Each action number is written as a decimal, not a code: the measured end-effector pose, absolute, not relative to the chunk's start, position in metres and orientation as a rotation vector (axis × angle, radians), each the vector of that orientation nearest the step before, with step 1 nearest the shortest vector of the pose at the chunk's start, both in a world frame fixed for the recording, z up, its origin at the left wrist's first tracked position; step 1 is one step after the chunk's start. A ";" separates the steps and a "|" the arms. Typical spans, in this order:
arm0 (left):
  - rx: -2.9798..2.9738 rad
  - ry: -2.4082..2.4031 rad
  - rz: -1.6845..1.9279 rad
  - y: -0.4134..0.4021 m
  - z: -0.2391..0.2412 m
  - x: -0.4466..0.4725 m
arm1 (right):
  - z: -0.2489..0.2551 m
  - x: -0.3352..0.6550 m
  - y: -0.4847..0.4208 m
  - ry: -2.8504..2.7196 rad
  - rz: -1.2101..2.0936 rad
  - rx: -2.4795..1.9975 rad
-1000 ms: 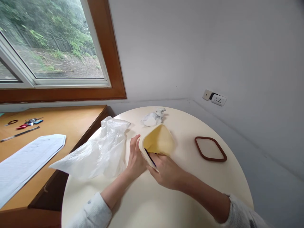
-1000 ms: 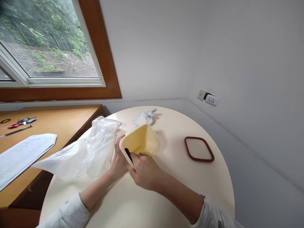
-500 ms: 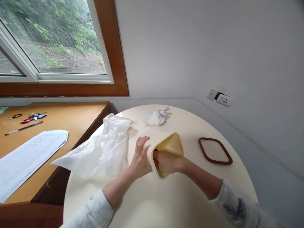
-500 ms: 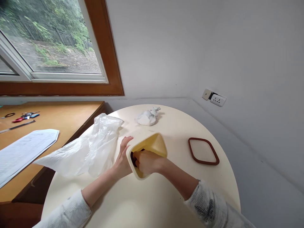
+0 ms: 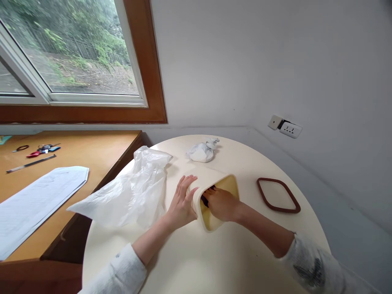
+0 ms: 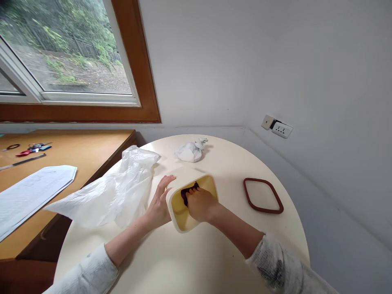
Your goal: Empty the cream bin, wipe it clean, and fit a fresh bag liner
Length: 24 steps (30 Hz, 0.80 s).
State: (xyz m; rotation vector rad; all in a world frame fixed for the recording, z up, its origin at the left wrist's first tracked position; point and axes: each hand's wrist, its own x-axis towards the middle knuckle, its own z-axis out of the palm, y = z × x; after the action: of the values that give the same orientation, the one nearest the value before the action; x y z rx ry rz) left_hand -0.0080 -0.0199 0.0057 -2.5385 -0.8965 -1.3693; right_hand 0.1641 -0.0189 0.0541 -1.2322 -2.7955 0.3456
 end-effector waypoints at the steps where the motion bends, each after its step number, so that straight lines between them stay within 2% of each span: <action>1: -2.546 -0.902 -1.374 -0.019 0.006 -0.008 | 0.057 0.167 -0.023 -2.833 0.365 -1.282; 5: -2.569 -0.927 -1.387 -0.017 0.007 -0.008 | 0.075 0.180 -0.045 -2.863 0.518 -1.320; 12: -2.594 -0.935 -1.498 -0.017 0.015 -0.008 | 0.110 0.182 -0.093 -2.722 0.666 -1.036; 15: -2.621 -0.983 -1.547 -0.018 0.016 -0.010 | 0.104 0.177 -0.105 -2.654 0.582 -1.050; 20: -2.682 -1.041 -1.539 -0.021 0.020 -0.012 | 0.073 0.179 -0.104 -2.646 0.198 -1.037; 24: -2.764 -1.064 -1.509 -0.021 0.029 -0.015 | 0.062 0.194 -0.088 -2.620 0.075 -1.022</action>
State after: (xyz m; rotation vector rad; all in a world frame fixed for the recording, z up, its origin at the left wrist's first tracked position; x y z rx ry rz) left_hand -0.0149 -0.0212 0.0290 -2.7644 -1.0639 -1.5087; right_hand 0.1935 -0.0878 0.0616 -1.0219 -2.6198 0.0751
